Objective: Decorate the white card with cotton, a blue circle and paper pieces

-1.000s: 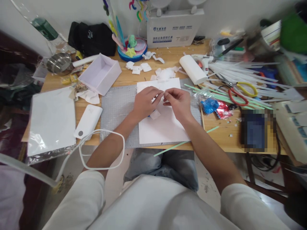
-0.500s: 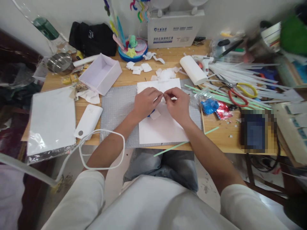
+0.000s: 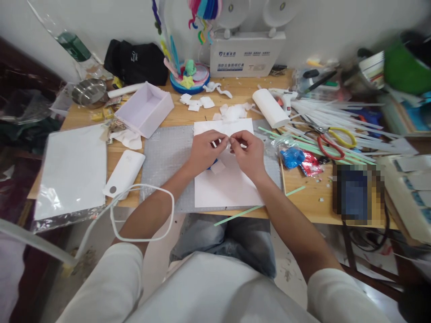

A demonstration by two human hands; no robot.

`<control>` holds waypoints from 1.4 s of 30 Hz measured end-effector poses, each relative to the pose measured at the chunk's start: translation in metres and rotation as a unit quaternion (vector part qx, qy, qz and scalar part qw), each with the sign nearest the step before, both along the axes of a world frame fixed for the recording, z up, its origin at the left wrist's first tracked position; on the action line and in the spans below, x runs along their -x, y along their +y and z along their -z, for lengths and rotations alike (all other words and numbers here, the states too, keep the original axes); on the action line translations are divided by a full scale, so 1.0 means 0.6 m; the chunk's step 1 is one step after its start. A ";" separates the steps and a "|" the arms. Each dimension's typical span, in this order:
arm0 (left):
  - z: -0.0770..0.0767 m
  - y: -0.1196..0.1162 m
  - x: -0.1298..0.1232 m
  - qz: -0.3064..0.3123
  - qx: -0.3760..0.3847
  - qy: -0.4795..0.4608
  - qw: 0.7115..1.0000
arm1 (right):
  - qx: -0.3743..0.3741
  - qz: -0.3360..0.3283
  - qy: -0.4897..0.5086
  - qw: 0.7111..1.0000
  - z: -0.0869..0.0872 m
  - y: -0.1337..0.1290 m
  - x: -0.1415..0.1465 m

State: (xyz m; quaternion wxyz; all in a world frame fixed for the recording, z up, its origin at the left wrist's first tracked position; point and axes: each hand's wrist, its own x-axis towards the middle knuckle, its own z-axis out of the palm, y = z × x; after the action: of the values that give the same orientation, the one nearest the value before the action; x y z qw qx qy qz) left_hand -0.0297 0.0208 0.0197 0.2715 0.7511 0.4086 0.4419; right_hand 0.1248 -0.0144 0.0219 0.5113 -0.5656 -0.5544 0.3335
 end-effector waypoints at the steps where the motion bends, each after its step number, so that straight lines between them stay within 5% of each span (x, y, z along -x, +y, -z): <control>1: 0.000 -0.001 0.000 -0.003 0.010 -0.006 1.000 | 0.004 0.000 0.006 1.000 0.000 0.000 0.000; 14: -0.006 0.003 -0.004 -0.006 0.109 -0.055 0.992 | 0.019 -0.003 0.046 0.999 -0.011 0.001 -0.001; 32: -0.006 0.009 -0.001 -0.005 0.144 -0.105 0.984 | 0.081 0.001 0.197 0.977 -0.026 0.003 -0.001; 39: -0.002 0.020 0.003 -0.031 0.163 -0.131 0.977 | 0.051 -0.014 0.246 0.968 -0.036 0.002 -0.009; 42: 0.000 0.023 0.002 -0.027 0.192 -0.170 0.966 | 0.021 0.031 0.311 0.950 -0.047 0.012 -0.039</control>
State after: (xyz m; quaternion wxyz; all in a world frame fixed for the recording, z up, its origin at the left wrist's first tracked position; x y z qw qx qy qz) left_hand -0.0312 0.0347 0.0197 0.4640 0.5878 0.4536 0.4832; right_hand 0.1481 -0.0074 0.0500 0.6566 -0.4615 -0.3431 0.4880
